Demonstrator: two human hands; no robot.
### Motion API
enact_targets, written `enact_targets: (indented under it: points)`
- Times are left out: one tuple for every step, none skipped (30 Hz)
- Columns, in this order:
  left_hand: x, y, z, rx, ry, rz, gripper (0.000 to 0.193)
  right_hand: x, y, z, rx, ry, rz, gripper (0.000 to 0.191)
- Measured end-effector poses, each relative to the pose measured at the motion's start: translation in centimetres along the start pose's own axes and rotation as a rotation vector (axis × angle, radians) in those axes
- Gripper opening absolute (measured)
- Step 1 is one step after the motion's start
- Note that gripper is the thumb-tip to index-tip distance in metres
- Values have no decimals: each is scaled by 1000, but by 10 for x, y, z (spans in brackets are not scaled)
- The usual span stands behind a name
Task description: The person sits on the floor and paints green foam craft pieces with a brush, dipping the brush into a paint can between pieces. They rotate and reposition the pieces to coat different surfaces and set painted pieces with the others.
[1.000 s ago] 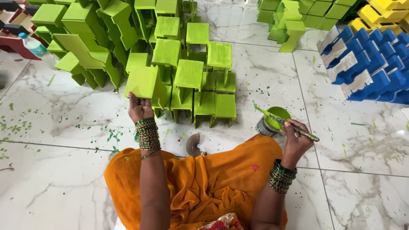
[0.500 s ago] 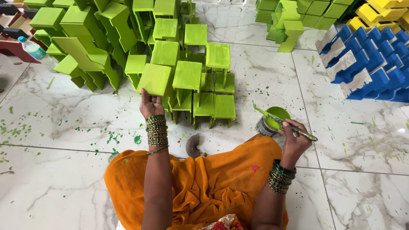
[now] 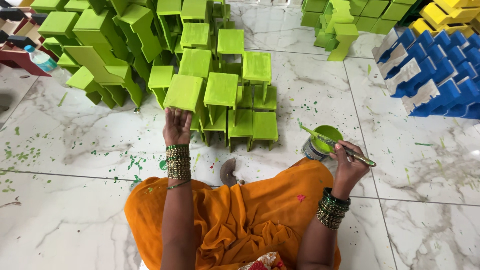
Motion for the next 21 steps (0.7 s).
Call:
enact_targets:
  points:
    - [-5,-3,-3,27,-35,2,63,0,0,-2,-7,7,-1,13]
    - [-9,-5,-6,52,-71,5,66,0,1,-3,-15,12,-3,13]
    - [-13,-9,-9,64,-79,-10,63,0,2,-5,-23,16,-5,14]
    - [-16,-12,-13,79,-87,-23,61,1,4,-7,-22,9,0,13]
    - [-18,-17,-16,92,-96,-38,59,1,5,-8,-21,2,6,13]
    - [-21,-23,-21,144,-32,-68,54,2,6,-10,-22,-5,12,13]
    - [-23,-30,-26,196,31,-98,49,2,7,-11,-33,-9,18,14]
    - [-22,-34,-32,248,95,-126,45,2,9,-12,-43,-14,23,14]
    - [-16,-37,-39,277,153,-152,41,2,11,-14,-51,-18,27,15]
    - [-9,-39,-46,306,210,-178,36,1,12,-15,-43,-11,18,15]
    - [-1,-41,-53,334,268,-203,32,1,14,-15,-35,-4,8,16]
    - [7,-41,-60,383,314,-193,31,1,15,-15,-26,2,-2,16]
    - [16,-40,-66,432,361,-181,30,1,15,-12,1,-50,-4,16]
    - [25,-36,-72,480,409,-166,29,0,15,-9,32,-102,-8,16]
    - [37,-30,-73,569,337,-137,30,-1,16,-6,62,-155,-14,16]
    - [47,-26,-74,659,263,-109,32,-2,17,-3,75,-156,-36,17]
    - [59,-20,-74,749,188,-80,33,-3,17,-1,88,-156,-59,18]
    - [69,-16,-72,829,116,-98,37,-4,18,0,101,-157,-84,19]
    - [79,-13,-69,903,51,-113,37,-5,19,2,112,-164,-90,19]
    - [86,-10,-66,979,-15,-118,38,-5,20,3,124,-170,-95,18]
    - [93,-7,-63,1047,-40,-96,38,-5,23,3,135,-178,-102,17]
Point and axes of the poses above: each hand's wrist, its own x-axis towards the middle knuckle, its own y-axis out of the palm, z = x × y, the point moved 3 cm from there along x, towards the middle knuckle, and after that the axes turned 9 degrees about -x, right-handed, at the moved point
